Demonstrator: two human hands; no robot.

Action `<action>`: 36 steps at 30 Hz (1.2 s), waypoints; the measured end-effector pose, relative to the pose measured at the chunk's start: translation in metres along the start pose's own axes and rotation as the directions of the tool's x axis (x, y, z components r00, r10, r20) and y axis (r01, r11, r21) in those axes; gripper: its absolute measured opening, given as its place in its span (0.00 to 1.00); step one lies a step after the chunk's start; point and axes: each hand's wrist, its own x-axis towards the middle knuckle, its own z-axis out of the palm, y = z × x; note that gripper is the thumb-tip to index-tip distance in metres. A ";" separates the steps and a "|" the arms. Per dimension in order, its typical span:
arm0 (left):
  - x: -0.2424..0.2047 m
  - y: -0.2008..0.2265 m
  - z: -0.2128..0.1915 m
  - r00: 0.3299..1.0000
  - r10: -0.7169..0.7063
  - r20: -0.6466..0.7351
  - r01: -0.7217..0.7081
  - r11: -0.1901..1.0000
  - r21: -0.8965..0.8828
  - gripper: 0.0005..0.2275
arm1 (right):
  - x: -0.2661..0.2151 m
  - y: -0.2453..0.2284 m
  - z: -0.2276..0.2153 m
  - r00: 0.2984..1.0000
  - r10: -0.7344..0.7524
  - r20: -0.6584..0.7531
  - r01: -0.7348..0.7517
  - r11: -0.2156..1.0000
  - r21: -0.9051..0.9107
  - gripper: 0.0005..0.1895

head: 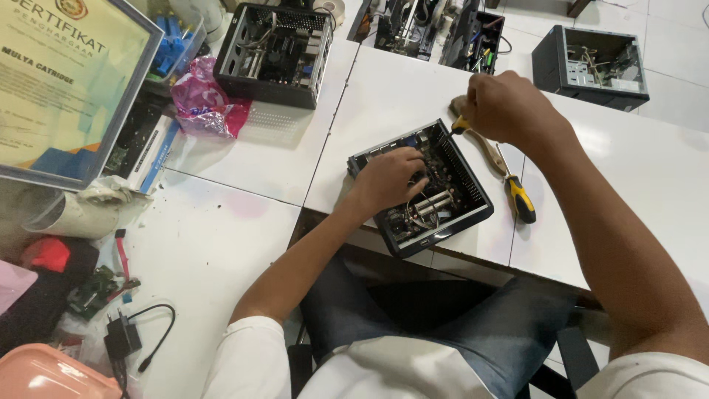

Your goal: The person uses a screwdriver to tighten screws on the internal components of a small electronic device placed on a white desk. The hands manipulate the device and the tool throughout the clip.

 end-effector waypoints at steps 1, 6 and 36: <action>-0.003 0.000 0.003 1.000 -0.004 0.004 0.004 1.000 -0.004 0.14 | 0.001 0.003 0.002 1.000 0.000 0.007 0.000 1.000 0.001 0.22; -0.001 0.000 0.000 1.000 0.014 0.005 -0.014 1.000 0.019 0.13 | 0.010 0.026 0.004 0.966 -0.231 0.115 0.217 0.968 0.128 0.25; -0.005 -0.007 -0.003 0.942 -0.017 -0.334 -0.036 0.988 -0.152 0.08 | 0.025 -0.020 0.003 0.992 0.110 0.055 -0.111 0.994 0.013 0.24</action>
